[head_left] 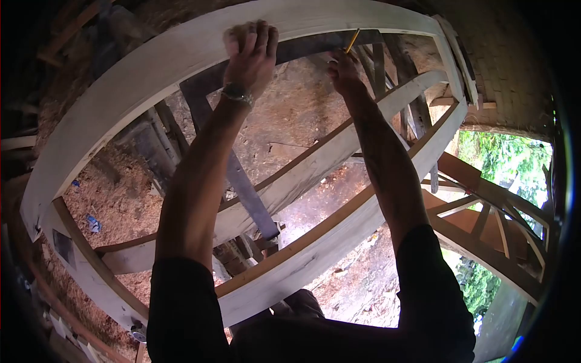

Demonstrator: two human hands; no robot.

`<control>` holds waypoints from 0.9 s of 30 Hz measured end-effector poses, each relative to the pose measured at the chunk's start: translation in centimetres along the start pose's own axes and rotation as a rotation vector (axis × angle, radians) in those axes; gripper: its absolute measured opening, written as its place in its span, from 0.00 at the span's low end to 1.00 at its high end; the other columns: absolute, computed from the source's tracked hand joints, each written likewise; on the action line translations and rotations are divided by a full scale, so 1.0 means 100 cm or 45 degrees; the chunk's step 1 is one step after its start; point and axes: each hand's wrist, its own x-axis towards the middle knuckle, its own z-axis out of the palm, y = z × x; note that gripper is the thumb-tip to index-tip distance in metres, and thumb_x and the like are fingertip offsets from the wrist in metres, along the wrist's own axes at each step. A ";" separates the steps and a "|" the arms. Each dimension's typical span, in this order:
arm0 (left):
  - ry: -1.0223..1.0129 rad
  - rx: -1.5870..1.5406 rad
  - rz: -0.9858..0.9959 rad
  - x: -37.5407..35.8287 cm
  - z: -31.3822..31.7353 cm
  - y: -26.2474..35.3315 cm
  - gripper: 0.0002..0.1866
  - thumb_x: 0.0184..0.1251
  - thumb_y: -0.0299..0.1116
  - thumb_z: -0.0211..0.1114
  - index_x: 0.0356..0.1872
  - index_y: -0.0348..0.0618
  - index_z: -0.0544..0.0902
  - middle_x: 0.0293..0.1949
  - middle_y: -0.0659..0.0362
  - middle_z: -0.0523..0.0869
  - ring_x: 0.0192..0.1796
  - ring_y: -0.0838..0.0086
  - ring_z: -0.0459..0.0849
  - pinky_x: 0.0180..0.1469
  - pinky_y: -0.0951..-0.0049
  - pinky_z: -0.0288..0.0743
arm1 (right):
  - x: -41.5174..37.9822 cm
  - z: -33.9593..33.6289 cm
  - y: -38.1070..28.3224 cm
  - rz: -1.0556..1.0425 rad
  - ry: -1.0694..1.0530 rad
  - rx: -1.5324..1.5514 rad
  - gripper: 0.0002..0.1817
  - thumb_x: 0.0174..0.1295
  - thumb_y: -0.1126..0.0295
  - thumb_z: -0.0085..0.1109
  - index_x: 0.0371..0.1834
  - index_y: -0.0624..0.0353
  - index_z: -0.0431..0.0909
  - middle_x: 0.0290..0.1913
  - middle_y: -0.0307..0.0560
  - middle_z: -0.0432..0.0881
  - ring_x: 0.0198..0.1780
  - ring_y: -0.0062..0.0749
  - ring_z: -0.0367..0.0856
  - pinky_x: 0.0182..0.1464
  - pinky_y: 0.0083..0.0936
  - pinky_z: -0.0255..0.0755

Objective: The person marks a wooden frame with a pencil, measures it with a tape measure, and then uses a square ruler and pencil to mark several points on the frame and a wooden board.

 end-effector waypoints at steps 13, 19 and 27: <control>0.145 -0.017 0.013 -0.001 0.016 -0.002 0.29 0.71 0.37 0.52 0.69 0.31 0.74 0.70 0.40 0.76 0.73 0.42 0.71 0.72 0.30 0.63 | -0.015 0.001 0.002 0.083 -0.250 -0.026 0.09 0.77 0.62 0.56 0.53 0.52 0.76 0.40 0.39 0.81 0.25 0.16 0.64 0.25 0.17 0.59; 0.161 0.057 -0.024 -0.002 0.012 -0.002 0.29 0.71 0.38 0.53 0.68 0.32 0.76 0.70 0.40 0.76 0.72 0.41 0.70 0.74 0.31 0.61 | -0.085 0.033 0.013 0.185 -0.256 0.026 0.09 0.74 0.62 0.61 0.51 0.51 0.76 0.37 0.34 0.76 0.25 0.16 0.63 0.25 0.17 0.57; 0.215 0.075 -0.007 -0.003 0.016 -0.001 0.28 0.71 0.40 0.53 0.68 0.34 0.78 0.69 0.41 0.77 0.72 0.43 0.70 0.74 0.32 0.60 | -0.197 0.067 0.061 0.272 -0.265 0.022 0.15 0.71 0.62 0.63 0.54 0.59 0.79 0.40 0.39 0.81 0.26 0.15 0.62 0.25 0.16 0.57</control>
